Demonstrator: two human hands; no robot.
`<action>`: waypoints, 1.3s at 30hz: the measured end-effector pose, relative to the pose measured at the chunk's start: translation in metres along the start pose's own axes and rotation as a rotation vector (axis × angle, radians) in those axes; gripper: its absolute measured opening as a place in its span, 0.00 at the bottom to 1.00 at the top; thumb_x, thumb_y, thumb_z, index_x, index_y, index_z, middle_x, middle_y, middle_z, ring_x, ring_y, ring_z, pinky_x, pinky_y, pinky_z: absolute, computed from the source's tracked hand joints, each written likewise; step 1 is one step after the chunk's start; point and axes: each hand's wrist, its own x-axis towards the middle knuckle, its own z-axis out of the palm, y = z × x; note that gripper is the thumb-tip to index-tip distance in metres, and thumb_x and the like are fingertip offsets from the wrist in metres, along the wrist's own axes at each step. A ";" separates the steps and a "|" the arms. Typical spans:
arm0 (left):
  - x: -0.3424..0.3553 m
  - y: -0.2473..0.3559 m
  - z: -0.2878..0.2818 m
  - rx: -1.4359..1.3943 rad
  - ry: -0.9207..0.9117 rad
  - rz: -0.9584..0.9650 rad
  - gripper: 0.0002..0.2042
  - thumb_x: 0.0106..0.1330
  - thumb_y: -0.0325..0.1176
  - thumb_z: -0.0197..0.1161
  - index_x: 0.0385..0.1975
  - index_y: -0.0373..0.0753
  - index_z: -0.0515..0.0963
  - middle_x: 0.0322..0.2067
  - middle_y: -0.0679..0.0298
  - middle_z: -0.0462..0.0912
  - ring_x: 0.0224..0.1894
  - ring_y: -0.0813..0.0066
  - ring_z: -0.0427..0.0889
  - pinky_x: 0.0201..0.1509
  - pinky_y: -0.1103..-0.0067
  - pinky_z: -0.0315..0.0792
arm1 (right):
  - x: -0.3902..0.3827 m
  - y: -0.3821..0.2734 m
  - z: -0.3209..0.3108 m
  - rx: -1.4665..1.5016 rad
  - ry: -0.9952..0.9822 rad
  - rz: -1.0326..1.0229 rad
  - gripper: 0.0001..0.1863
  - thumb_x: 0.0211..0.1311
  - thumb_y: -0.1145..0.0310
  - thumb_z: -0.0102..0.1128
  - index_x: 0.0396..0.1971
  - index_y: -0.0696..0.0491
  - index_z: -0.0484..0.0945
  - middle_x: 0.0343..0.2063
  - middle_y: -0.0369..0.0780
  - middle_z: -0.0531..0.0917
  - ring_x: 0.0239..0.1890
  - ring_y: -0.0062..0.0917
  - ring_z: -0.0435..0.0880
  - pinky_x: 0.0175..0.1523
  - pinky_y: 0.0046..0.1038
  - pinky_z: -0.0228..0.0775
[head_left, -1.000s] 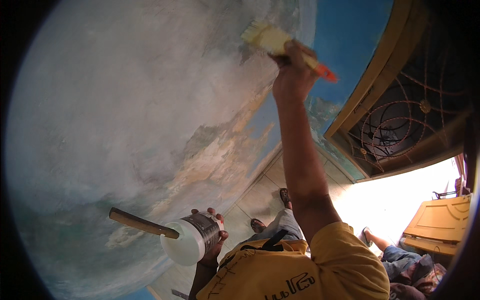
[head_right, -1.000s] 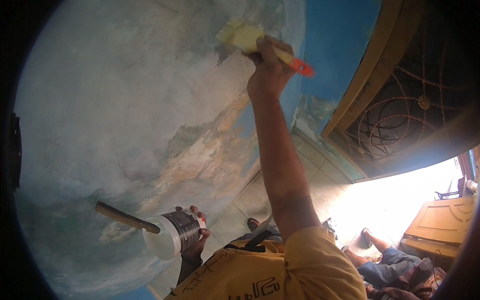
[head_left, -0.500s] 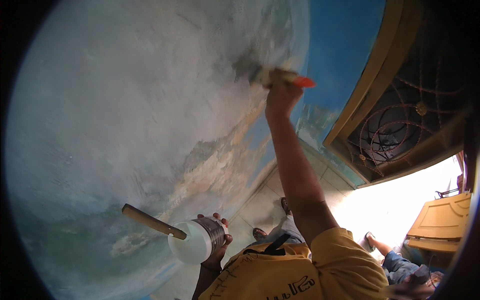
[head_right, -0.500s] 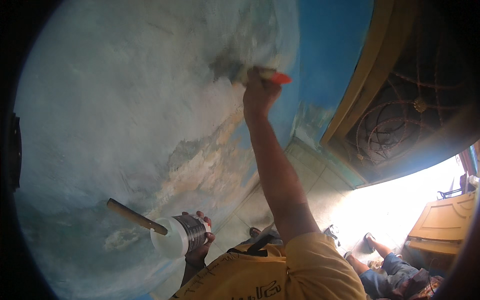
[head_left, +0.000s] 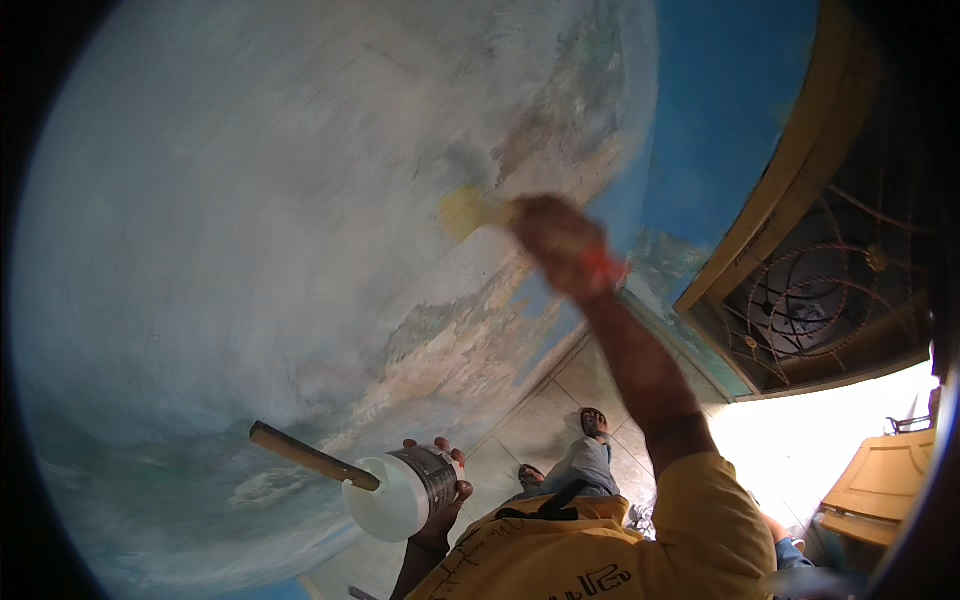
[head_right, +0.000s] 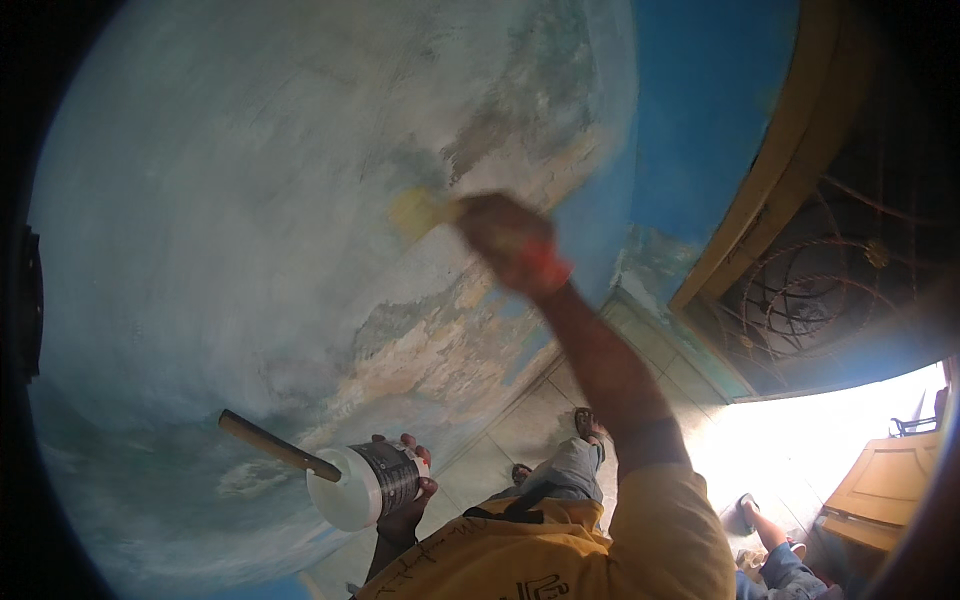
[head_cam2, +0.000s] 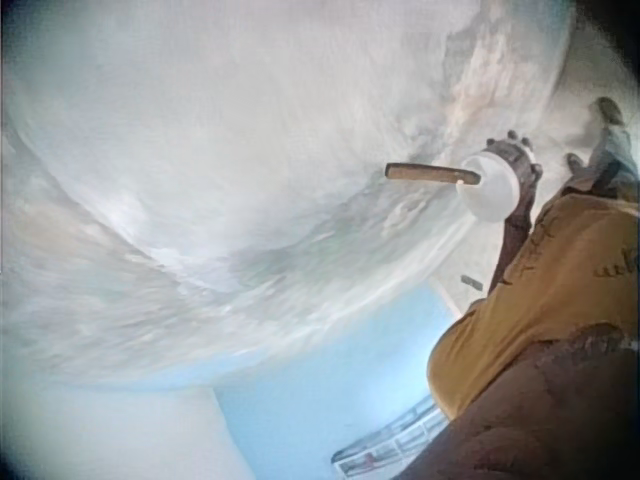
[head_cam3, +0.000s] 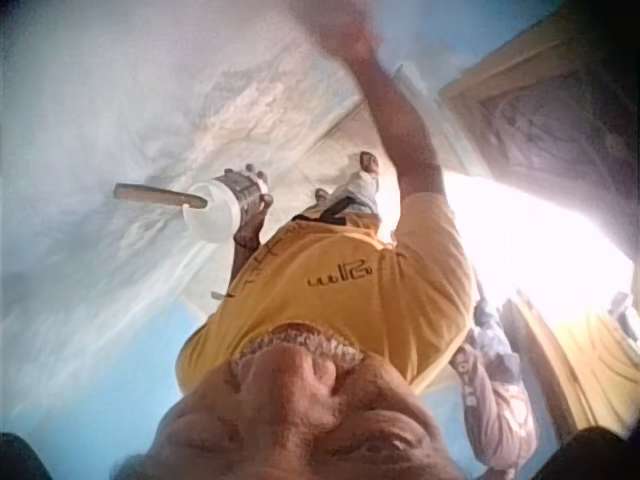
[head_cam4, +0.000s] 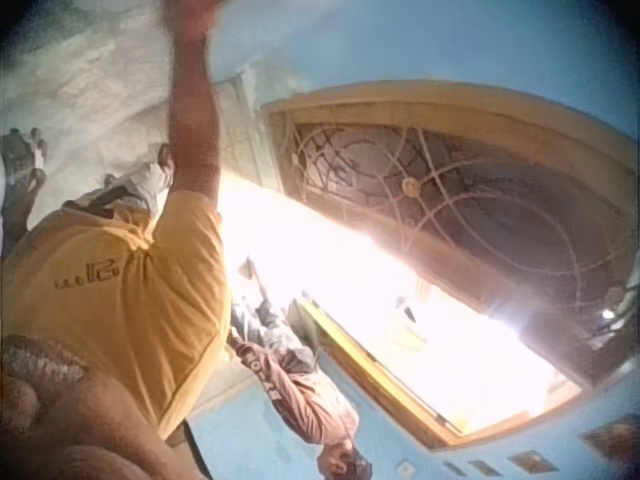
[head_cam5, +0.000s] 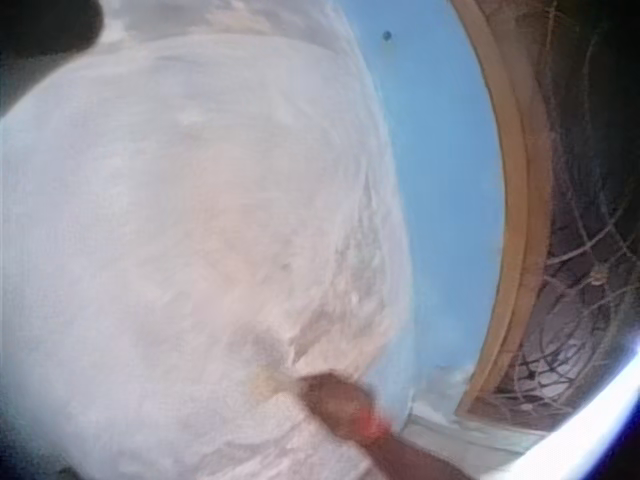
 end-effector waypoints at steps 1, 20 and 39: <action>-0.001 -0.002 0.002 -0.035 0.020 0.015 0.21 0.70 0.52 0.53 0.63 0.64 0.69 0.63 0.64 0.64 0.64 0.62 0.63 0.49 0.58 0.71 | 0.010 0.014 -0.015 0.196 0.145 0.220 0.05 0.61 0.76 0.64 0.37 0.56 0.83 0.36 0.39 0.84 0.41 0.30 0.84 0.47 0.31 0.77; 0.002 -0.011 0.005 -0.243 0.013 0.044 0.20 0.71 0.46 0.53 0.63 0.58 0.68 0.60 0.58 0.62 0.59 0.57 0.63 0.48 0.55 0.71 | 0.029 -0.016 0.001 -0.364 -0.437 0.066 0.09 0.61 0.74 0.63 0.42 0.54 0.83 0.43 0.43 0.84 0.52 0.31 0.81 0.56 0.30 0.75; 0.002 -0.015 0.019 -0.316 -0.042 0.048 0.18 0.70 0.46 0.55 0.58 0.56 0.70 0.60 0.57 0.65 0.60 0.55 0.62 0.52 0.53 0.70 | 0.091 -0.010 0.010 -0.438 -0.285 -0.284 0.06 0.63 0.74 0.63 0.39 0.54 0.83 0.43 0.43 0.84 0.45 0.30 0.84 0.51 0.28 0.77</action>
